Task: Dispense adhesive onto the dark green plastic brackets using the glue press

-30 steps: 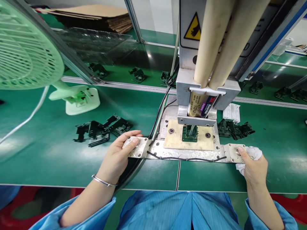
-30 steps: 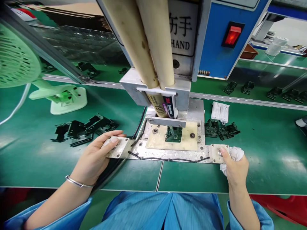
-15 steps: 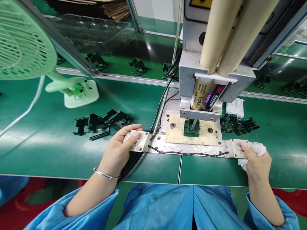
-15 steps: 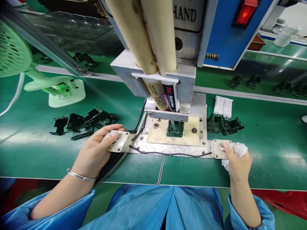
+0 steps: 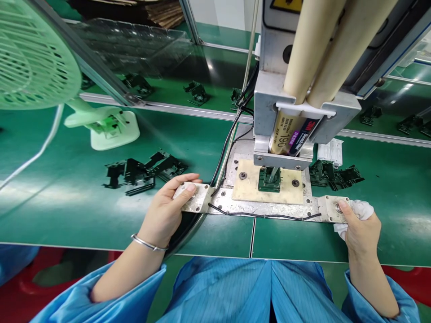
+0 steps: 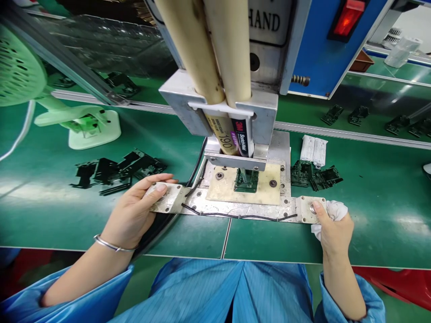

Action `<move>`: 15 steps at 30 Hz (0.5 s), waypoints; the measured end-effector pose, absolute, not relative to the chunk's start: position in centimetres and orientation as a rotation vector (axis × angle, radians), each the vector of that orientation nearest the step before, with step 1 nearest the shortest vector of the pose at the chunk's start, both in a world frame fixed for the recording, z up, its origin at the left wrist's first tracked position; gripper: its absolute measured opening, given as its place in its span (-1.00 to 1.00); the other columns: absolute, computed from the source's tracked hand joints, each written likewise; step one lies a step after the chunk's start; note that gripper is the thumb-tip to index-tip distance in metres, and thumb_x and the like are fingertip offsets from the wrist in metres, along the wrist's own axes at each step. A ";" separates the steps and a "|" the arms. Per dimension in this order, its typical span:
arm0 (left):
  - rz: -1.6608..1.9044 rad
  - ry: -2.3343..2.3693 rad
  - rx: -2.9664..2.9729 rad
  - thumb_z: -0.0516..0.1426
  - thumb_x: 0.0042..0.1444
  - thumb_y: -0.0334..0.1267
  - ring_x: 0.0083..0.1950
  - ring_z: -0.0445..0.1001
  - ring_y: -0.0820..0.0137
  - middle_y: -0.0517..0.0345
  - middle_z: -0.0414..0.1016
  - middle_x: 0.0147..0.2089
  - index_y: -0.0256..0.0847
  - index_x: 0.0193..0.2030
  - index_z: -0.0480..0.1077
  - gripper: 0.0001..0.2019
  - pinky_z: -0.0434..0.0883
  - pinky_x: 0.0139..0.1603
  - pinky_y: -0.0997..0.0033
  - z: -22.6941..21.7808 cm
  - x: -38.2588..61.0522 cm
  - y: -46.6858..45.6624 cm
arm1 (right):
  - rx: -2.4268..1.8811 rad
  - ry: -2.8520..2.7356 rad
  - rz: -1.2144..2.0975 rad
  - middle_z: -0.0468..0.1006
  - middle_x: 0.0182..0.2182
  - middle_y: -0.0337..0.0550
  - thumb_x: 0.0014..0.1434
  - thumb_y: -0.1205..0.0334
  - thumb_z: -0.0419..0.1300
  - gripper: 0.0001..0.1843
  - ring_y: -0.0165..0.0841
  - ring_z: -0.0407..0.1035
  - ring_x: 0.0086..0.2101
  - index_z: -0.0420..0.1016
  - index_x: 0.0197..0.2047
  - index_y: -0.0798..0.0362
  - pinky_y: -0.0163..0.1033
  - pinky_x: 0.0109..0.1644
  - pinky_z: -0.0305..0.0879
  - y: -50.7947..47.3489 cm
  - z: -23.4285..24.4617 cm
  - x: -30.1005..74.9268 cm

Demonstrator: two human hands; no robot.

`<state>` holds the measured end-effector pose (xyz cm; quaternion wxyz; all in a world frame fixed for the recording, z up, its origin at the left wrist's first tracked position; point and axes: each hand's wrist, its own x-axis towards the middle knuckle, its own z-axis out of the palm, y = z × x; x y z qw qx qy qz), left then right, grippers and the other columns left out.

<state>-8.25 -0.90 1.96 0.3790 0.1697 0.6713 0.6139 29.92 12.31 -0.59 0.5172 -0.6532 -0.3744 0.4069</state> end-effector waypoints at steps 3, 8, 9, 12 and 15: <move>1.569 1.716 0.430 0.44 -0.17 -0.01 -0.26 0.47 0.40 0.15 0.58 -0.20 -0.17 -0.11 0.52 -0.51 0.43 -0.28 0.54 2.0 -8.3 -0.9 | -1.551 -0.887 0.985 0.43 -0.46 -0.21 -0.40 -0.04 0.62 -0.37 -0.42 0.28 -0.51 0.41 -0.39 0.10 -0.34 -0.58 0.30 12.3 -0.7 30.0; 1.565 1.720 0.424 0.46 -0.21 0.02 -0.27 0.47 0.41 0.15 0.58 -0.21 -0.17 -0.13 0.53 -0.48 0.44 -0.29 0.56 2.2 -8.1 -0.9 | -1.584 -0.867 0.982 0.44 -0.47 -0.21 -0.40 -0.04 0.63 -0.37 -0.42 0.28 -0.52 0.43 -0.39 0.11 -0.36 -0.60 0.27 12.3 -0.7 30.0; 1.563 1.723 0.426 0.46 -0.21 0.03 -0.27 0.47 0.41 0.14 0.59 -0.21 -0.17 -0.13 0.53 -0.48 0.44 -0.29 0.55 2.2 -8.1 -0.8 | -1.597 -0.862 0.979 0.45 -0.46 -0.19 -0.41 -0.04 0.63 -0.36 -0.41 0.29 -0.51 0.44 -0.38 0.11 -0.36 -0.59 0.28 12.3 -0.7 30.0; 1.550 1.740 0.445 0.44 -0.21 0.05 -0.28 0.48 0.39 0.13 0.59 -0.21 -0.16 -0.13 0.52 -0.48 0.45 -0.30 0.52 2.1 -8.2 -0.8 | -1.602 -0.833 0.983 0.47 -0.41 -0.16 -0.47 -0.05 0.64 -0.32 -0.40 0.33 -0.46 0.46 -0.37 0.13 -0.35 -0.52 0.35 12.3 -0.6 29.9; 1.517 1.784 0.491 0.41 -0.18 0.09 -0.28 0.49 0.34 0.09 0.59 -0.19 -0.17 -0.10 0.51 -0.46 0.45 -0.30 0.46 1.9 -8.3 -0.9 | -1.590 -0.836 0.989 0.46 -0.42 -0.19 -0.46 -0.06 0.63 -0.31 -0.40 0.33 -0.47 0.44 -0.36 0.12 -0.34 -0.52 0.36 12.3 -0.7 29.9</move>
